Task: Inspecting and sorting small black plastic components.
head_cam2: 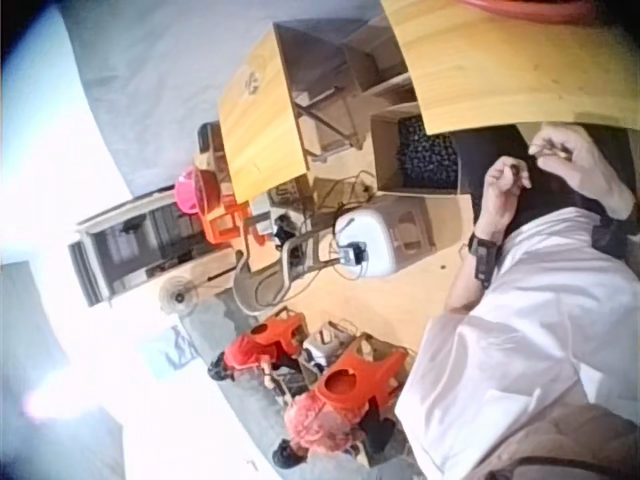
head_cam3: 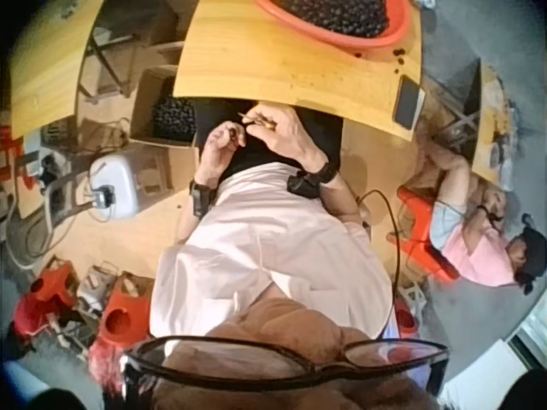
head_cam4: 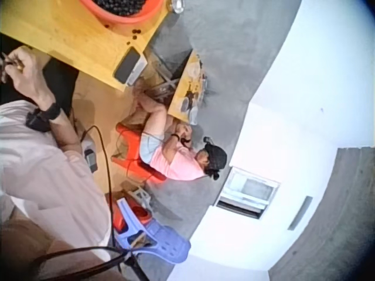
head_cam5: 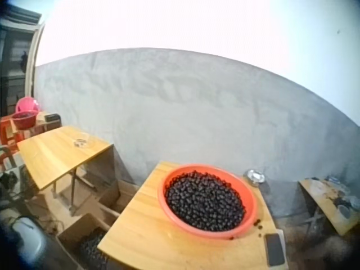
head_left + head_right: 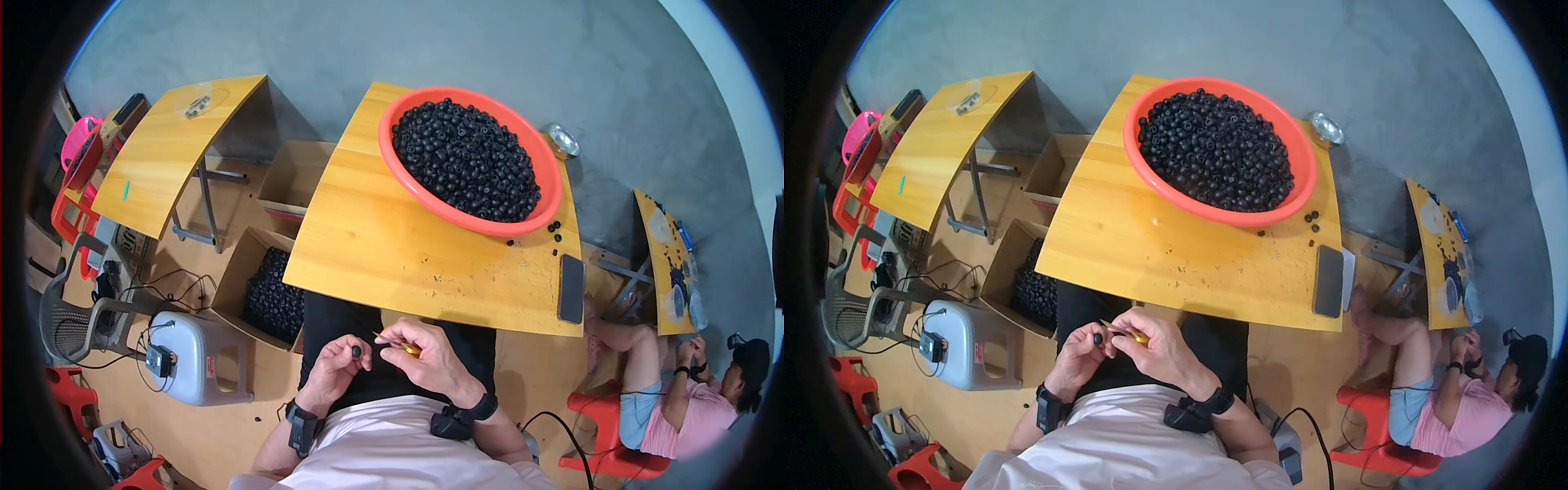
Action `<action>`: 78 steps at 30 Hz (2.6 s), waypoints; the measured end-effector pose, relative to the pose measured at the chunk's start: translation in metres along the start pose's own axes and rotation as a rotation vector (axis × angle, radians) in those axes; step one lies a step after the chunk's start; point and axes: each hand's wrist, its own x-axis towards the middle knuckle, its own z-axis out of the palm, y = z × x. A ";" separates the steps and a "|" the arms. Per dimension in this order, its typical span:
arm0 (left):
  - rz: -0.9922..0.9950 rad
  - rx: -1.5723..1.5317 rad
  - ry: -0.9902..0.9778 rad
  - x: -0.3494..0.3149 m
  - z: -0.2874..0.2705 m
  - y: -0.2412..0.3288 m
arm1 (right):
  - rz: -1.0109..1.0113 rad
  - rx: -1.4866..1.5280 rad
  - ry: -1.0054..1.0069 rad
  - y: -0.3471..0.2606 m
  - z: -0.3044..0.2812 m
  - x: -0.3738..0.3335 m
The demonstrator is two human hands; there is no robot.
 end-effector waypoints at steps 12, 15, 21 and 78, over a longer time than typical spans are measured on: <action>-0.045 -0.244 -0.159 -0.017 0.009 0.031 | -0.144 -0.034 0.032 -0.012 0.049 0.003; -0.048 -0.262 -0.213 -0.018 0.023 0.048 | -0.201 -0.142 0.044 -0.028 0.051 0.008; -0.154 -0.134 -0.227 -0.007 0.051 0.055 | -0.192 -0.105 0.069 -0.034 0.037 0.008; -0.156 -0.177 -0.104 0.136 0.110 0.006 | -0.473 -0.525 0.289 0.025 -0.101 0.053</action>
